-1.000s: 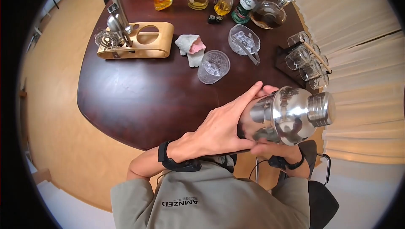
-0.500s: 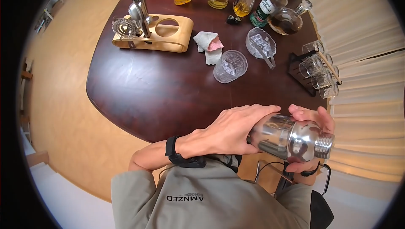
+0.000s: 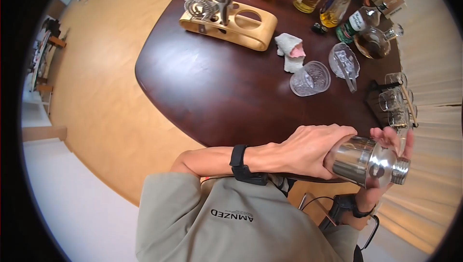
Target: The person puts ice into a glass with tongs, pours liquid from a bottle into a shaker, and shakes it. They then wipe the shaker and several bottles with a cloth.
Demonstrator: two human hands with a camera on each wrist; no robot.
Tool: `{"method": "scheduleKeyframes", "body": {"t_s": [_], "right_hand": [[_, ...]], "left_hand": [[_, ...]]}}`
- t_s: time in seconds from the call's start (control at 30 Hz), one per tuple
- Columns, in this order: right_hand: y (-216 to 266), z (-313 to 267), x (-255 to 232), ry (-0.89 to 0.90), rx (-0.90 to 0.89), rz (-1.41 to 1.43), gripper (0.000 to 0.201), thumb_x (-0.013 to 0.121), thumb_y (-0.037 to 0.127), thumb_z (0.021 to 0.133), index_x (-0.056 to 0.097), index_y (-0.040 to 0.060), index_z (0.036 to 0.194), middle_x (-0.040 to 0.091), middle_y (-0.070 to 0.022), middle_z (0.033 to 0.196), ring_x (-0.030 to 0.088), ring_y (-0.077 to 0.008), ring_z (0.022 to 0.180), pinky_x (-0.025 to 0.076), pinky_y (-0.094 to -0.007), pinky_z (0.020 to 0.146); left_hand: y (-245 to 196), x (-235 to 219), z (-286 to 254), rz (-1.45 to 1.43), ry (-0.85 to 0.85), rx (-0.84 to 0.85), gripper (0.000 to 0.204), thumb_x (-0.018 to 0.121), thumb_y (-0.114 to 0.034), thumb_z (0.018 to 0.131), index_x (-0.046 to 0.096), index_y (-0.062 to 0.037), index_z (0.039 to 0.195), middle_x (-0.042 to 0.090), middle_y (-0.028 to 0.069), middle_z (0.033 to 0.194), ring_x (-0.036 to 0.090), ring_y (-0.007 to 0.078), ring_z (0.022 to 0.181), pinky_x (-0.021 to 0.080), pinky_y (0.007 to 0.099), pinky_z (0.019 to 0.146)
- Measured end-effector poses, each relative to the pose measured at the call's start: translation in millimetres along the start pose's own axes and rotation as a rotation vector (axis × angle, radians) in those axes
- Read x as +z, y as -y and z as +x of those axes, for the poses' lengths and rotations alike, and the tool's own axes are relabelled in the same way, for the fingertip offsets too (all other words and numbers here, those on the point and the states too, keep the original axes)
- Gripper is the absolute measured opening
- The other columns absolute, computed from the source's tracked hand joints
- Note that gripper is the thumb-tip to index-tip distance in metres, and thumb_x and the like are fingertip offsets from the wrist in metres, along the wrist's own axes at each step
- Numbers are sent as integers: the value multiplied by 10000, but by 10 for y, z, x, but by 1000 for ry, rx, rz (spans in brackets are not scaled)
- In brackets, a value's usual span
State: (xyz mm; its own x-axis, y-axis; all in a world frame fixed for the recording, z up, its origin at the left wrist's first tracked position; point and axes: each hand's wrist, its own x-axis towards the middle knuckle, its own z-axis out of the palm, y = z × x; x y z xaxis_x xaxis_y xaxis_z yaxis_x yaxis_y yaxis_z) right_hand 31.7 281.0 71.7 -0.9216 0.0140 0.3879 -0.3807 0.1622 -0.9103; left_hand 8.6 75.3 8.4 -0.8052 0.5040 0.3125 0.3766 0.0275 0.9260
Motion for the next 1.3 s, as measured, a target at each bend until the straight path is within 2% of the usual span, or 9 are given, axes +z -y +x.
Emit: {"method": "scheduleKeyframes", "body": {"t_s": [0.1, 0.13, 0.17, 0.37, 0.7, 0.8, 0.93, 1.03, 1.3], "right_hand": [[-232, 94, -176, 313, -78, 484, 1810, 981, 725, 355, -50, 9, 1660, 326, -293, 1626, 488, -451, 1434, 424, -564, 1206], [-198, 10, -150, 203, 75, 429, 1843, 1049, 614, 354, -101, -5, 1653, 410, -326, 1558, 535, -449, 1396, 455, -532, 1182], [-272, -26, -181, 274, 65, 426, 1845, 1050, 609, 359, -119, 0, 1651, 437, -326, 1539, 543, -446, 1391, 458, -528, 1177], [-376, -125, -112, 386, -141, 274, 1709, 1008, 640, 397, 34, 49, 1671, 537, -262, 1479, 584, -400, 1350, 471, -533, 1159], [-188, -195, -309, 320, -27, 118, 1291, 1003, 356, 668, 189, 67, 1626, 533, -230, 1417, 544, -378, 1336, 498, -514, 1117], [-215, -99, -446, 199, -207, -270, 1211, 956, 338, 734, 189, 34, 1621, 466, -274, 1492, 518, -405, 1374, 493, -517, 1105], [-207, -70, -609, 111, 50, 98, 1232, 963, 279, 712, 179, 55, 1636, 488, -253, 1471, 522, -398, 1378, 534, -521, 1092], [-300, -74, -606, 29, -29, -182, 1177, 946, 219, 732, 203, 36, 1626, 477, -257, 1496, 536, -395, 1369, 504, -526, 1121], [-402, -73, -824, 30, -7, -121, 1006, 876, 155, 792, 303, -7, 1603, 484, -249, 1541, 546, -369, 1376, 465, -503, 1157]], "left_hand": [[-8, -25, -25, -13, 29, -12, 935, 912, -188, 622, 482, -66, 1443, 669, 165, 1268, 672, 388, 1113, 576, 467, 868], [-11, -12, -32, -42, 43, 4, 927, 907, -182, 626, 477, -60, 1437, 669, 167, 1273, 671, 388, 1125, 577, 467, 868], [5, 9, -35, -47, 111, -48, 1122, 888, -161, 640, 296, -38, 1585, 658, 192, 1324, 666, 395, 1149, 578, 472, 879], [15, -47, -35, -95, 212, -9, 1499, 893, -151, 659, -237, -34, 1638, 608, 244, 1422, 641, 429, 1193, 572, 476, 928], [57, 23, -17, -232, 291, -50, 1523, 958, -222, 704, -230, -31, 1637, 409, 303, 1529, 544, 441, 1319, 506, 466, 1075], [136, 71, -47, -72, 115, -8, 1458, 948, -267, 748, -168, -22, 1654, 403, 299, 1528, 506, 440, 1341, 483, 471, 1090], [183, 32, -76, -68, 110, -39, 1211, 881, -339, 844, 71, -1, 1678, 433, 286, 1519, 517, 436, 1314, 487, 471, 1059], [145, -14, -70, -70, 145, -71, 1013, 859, -350, 867, 297, 12, 1627, 515, 240, 1473, 561, 410, 1283, 501, 478, 1040], [145, -46, -59, -9, 171, -72, 852, 843, -355, 877, 458, 22, 1537, 590, 217, 1406, 621, 393, 1188, 525, 464, 982]]}}
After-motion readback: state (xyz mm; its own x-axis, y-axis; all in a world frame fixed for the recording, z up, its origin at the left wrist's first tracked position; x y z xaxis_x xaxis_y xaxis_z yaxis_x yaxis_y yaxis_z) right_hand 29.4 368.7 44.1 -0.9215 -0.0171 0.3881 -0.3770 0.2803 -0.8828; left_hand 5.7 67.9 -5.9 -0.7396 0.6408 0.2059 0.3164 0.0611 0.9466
